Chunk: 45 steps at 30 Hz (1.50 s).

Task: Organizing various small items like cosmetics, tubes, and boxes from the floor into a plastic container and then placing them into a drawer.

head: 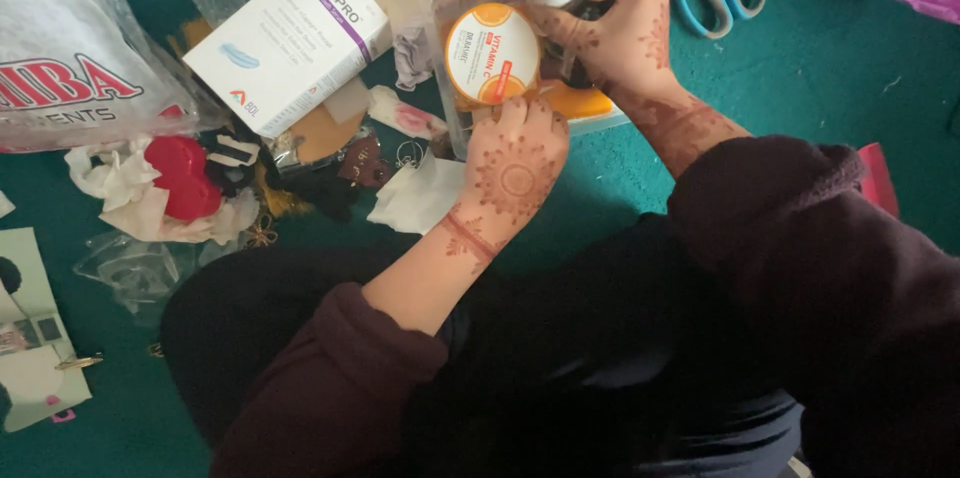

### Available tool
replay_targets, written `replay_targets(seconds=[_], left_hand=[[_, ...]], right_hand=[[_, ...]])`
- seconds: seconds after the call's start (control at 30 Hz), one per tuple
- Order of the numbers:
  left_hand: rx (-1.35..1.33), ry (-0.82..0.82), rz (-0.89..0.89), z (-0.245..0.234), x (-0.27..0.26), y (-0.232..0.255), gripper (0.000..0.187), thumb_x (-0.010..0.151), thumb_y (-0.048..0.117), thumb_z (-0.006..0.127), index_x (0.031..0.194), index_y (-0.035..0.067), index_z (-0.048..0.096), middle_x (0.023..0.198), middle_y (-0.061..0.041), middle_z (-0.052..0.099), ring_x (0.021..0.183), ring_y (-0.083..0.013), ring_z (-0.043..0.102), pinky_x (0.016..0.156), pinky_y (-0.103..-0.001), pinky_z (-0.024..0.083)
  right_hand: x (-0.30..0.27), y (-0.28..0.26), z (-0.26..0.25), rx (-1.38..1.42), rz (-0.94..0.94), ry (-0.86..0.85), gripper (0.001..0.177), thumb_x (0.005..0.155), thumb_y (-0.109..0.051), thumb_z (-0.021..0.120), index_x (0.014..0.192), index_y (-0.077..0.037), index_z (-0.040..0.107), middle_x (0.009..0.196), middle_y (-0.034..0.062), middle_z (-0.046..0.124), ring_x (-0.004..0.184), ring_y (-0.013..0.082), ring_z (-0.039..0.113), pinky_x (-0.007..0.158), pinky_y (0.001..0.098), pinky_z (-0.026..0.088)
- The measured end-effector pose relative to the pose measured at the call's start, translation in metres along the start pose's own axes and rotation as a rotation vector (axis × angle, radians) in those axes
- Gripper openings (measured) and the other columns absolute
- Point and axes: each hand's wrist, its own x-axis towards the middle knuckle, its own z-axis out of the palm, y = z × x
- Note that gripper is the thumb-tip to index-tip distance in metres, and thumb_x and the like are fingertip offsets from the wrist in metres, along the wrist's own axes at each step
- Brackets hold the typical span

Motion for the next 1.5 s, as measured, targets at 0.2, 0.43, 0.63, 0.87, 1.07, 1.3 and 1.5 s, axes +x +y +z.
replay_targets(seconds=[0.2, 0.43, 0.63, 0.87, 1.07, 1.3, 1.5], left_hand=[[-0.538, 0.136, -0.188, -0.100, 0.070, -0.059, 0.029, 0.100, 0.029, 0.065, 0.116, 0.007, 0.054, 0.103, -0.010, 0.061, 0.096, -0.0310, 0.063, 0.074, -0.042, 0.057], [-0.831, -0.018, -0.274, 0.007, 0.100, -0.074, 0.072, 0.097, 0.020, 0.088, 0.141, 0.012, 0.030, 0.124, -0.010, 0.075, 0.116, -0.0322, 0.075, 0.094, -0.048, 0.061], [-0.680, -0.219, -0.245, 0.020, 0.110, -0.067, 0.071, 0.097, 0.034, 0.087, 0.141, 0.013, 0.036, 0.122, -0.018, 0.067, 0.111, -0.0417, 0.068, 0.076, -0.050, 0.056], [-0.614, -0.243, -0.110, 0.015, 0.102, -0.061, 0.096, 0.089, 0.021, 0.095, 0.153, 0.016, 0.023, 0.115, -0.016, 0.074, 0.091, -0.0348, 0.073, 0.070, -0.042, 0.059], [-0.464, -0.140, -0.034, 0.002, 0.087, -0.060, 0.093, 0.089, 0.029, 0.099, 0.152, 0.021, 0.031, 0.114, -0.015, 0.076, 0.098, -0.0372, 0.075, 0.076, -0.047, 0.059], [-0.953, 0.054, -0.278, -0.070, 0.081, -0.076, 0.080, 0.112, 0.002, 0.082, 0.157, 0.017, 0.018, 0.152, -0.023, 0.067, 0.143, -0.0377, 0.073, 0.130, -0.040, 0.052], [-0.990, 0.194, -0.221, -0.089, 0.081, -0.069, 0.067, 0.114, 0.005, 0.078, 0.156, 0.012, 0.027, 0.151, -0.017, 0.058, 0.144, -0.0327, 0.066, 0.132, -0.040, 0.051]], right_hand=[[0.011, 0.003, -0.011, 0.088, 0.258, -0.121, 0.053, 0.076, -0.036, 0.096, 0.109, -0.015, 0.059, 0.094, -0.0051, 0.065, 0.083, 0.0055, 0.057, 0.068, 0.0264, 0.051], [0.020, -0.011, -0.033, 0.096, 0.329, -0.319, 0.038, 0.086, -0.030, 0.089, 0.104, -0.014, 0.059, 0.092, -0.0046, 0.065, 0.083, 0.0055, 0.059, 0.066, 0.0270, 0.051], [0.024, -0.007, -0.036, -0.139, 0.315, -0.438, 0.034, 0.068, -0.024, 0.078, 0.092, -0.011, 0.058, 0.077, 0.0023, 0.060, 0.069, 0.0157, 0.054, 0.055, 0.0368, 0.044], [0.037, -0.016, -0.059, -0.309, 0.433, -0.519, 0.038, 0.069, -0.031, 0.079, 0.101, -0.015, 0.066, 0.082, 0.0048, 0.071, 0.075, 0.0207, 0.067, 0.065, 0.0382, 0.051], [0.031, -0.013, -0.083, -0.088, 0.603, -0.310, 0.029, 0.087, -0.017, 0.068, 0.115, -0.019, 0.062, 0.087, 0.0002, 0.070, 0.062, 0.0095, 0.070, 0.047, 0.0301, 0.057], [0.027, 0.013, -0.066, -0.292, 0.020, -0.326, 0.018, 0.079, -0.014, 0.076, 0.096, -0.012, 0.069, 0.093, 0.0095, 0.064, 0.084, 0.0256, 0.061, 0.068, 0.0407, 0.048], [0.019, -0.003, 0.004, -0.962, 0.042, -0.636, 0.063, 0.082, -0.071, 0.079, 0.111, -0.016, 0.071, 0.093, 0.0062, 0.075, 0.083, 0.0310, 0.077, 0.066, 0.0453, 0.063]])
